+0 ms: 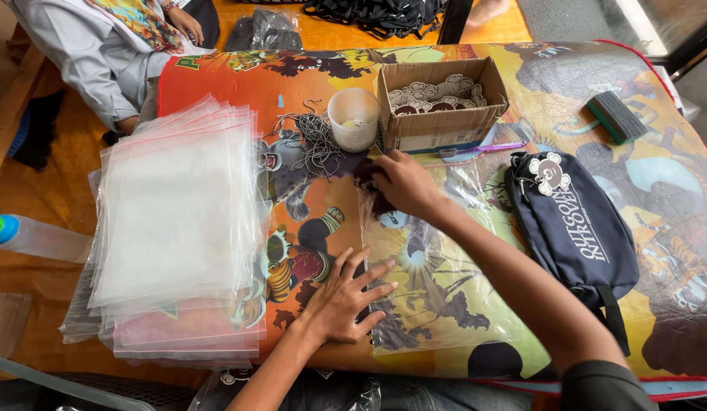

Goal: The person attaches a small badge to a dark blue fanny pack. They then wipe a clear plastic bag with a dark cloth and place the fanny pack inside the bag, sealing it.

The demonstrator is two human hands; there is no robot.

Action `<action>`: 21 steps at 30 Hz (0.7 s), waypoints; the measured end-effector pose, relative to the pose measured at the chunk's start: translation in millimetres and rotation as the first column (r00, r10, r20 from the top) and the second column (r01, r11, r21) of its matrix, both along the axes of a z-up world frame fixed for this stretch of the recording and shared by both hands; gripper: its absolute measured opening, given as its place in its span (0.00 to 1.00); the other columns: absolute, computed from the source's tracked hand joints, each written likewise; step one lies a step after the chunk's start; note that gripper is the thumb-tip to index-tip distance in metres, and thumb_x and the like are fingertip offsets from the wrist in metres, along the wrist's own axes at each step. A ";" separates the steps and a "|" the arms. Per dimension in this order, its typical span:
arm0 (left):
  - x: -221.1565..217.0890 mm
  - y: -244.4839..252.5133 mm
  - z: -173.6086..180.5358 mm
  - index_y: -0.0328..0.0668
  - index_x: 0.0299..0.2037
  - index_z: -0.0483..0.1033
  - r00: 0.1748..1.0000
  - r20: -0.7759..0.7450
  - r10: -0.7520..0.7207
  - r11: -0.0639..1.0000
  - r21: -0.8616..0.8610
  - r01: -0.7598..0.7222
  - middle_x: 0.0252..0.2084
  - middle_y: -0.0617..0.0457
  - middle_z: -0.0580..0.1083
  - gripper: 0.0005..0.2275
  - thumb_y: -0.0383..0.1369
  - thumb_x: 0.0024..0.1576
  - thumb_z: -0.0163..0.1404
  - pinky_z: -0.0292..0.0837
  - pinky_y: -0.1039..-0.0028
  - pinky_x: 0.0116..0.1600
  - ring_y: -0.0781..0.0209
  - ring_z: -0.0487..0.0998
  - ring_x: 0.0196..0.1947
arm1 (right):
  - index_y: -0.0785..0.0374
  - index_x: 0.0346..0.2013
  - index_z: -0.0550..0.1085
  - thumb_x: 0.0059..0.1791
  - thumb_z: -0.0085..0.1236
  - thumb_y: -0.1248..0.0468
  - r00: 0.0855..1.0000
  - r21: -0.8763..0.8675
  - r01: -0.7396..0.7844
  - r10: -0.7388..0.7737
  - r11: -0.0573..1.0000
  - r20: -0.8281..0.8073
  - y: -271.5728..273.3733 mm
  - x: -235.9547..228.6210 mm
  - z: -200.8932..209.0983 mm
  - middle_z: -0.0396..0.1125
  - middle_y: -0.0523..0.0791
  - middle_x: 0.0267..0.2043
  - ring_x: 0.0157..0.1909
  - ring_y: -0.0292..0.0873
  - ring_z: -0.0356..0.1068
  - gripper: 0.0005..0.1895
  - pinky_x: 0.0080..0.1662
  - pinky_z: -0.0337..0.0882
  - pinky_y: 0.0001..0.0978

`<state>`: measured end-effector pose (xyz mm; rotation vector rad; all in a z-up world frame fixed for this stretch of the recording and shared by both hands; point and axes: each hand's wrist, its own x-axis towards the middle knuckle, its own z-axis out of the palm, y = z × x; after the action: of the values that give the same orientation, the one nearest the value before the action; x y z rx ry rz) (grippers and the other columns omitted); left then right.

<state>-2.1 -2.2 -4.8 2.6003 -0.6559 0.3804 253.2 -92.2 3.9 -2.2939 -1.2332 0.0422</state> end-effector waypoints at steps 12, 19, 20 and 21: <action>21.6 -31.3 52.4 0.44 0.37 0.73 0.868 -0.459 -0.189 0.488 -0.811 -0.323 0.20 0.50 0.80 0.06 0.33 0.65 0.45 0.79 0.73 0.41 0.63 0.83 0.24 | 0.63 0.47 0.73 0.56 0.45 0.64 0.751 0.205 0.215 -0.027 0.955 -0.659 -251.2 -28.3 41.2 0.72 0.48 0.38 0.43 0.41 0.68 0.10 0.50 0.71 0.42; 67.9 -22.6 33.4 0.29 0.42 0.72 0.627 -0.767 -0.131 -0.280 -0.578 -0.766 0.16 0.45 0.66 0.10 0.27 0.61 0.39 0.73 0.63 0.17 0.55 0.70 0.10 | 0.58 0.52 0.66 0.59 0.42 0.63 0.558 0.426 0.625 0.007 0.655 -0.830 -271.5 -70.6 59.9 0.63 0.45 0.34 0.23 0.38 0.65 0.08 0.21 0.65 0.25; 71.0 -22.1 41.6 0.34 0.36 0.71 0.566 -0.805 -0.180 -0.308 -0.500 -0.810 0.18 0.51 0.64 0.06 0.26 0.55 0.40 0.70 0.71 0.18 0.62 0.67 0.12 | 0.58 0.51 0.68 0.58 0.45 0.63 0.553 0.428 0.673 -0.026 0.603 -0.833 -273.9 -70.1 62.9 0.65 0.46 0.35 0.28 0.38 0.67 0.08 0.29 0.68 0.27; 74.1 -21.3 49.8 0.40 0.29 0.69 0.501 -0.834 -0.230 -0.330 -0.417 -0.847 0.20 0.57 0.63 0.04 0.24 0.50 0.41 0.67 0.79 0.18 0.70 0.65 0.14 | 0.59 0.51 0.70 0.58 0.48 0.63 0.545 0.430 0.718 -0.058 0.547 -0.836 -276.1 -69.5 65.9 0.67 0.48 0.36 0.33 0.38 0.68 0.08 0.37 0.71 0.29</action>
<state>72.0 -23.5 45.1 0.8358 0.8368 -0.0651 183.7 -368.3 69.8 -1.4510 -0.0948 0.2334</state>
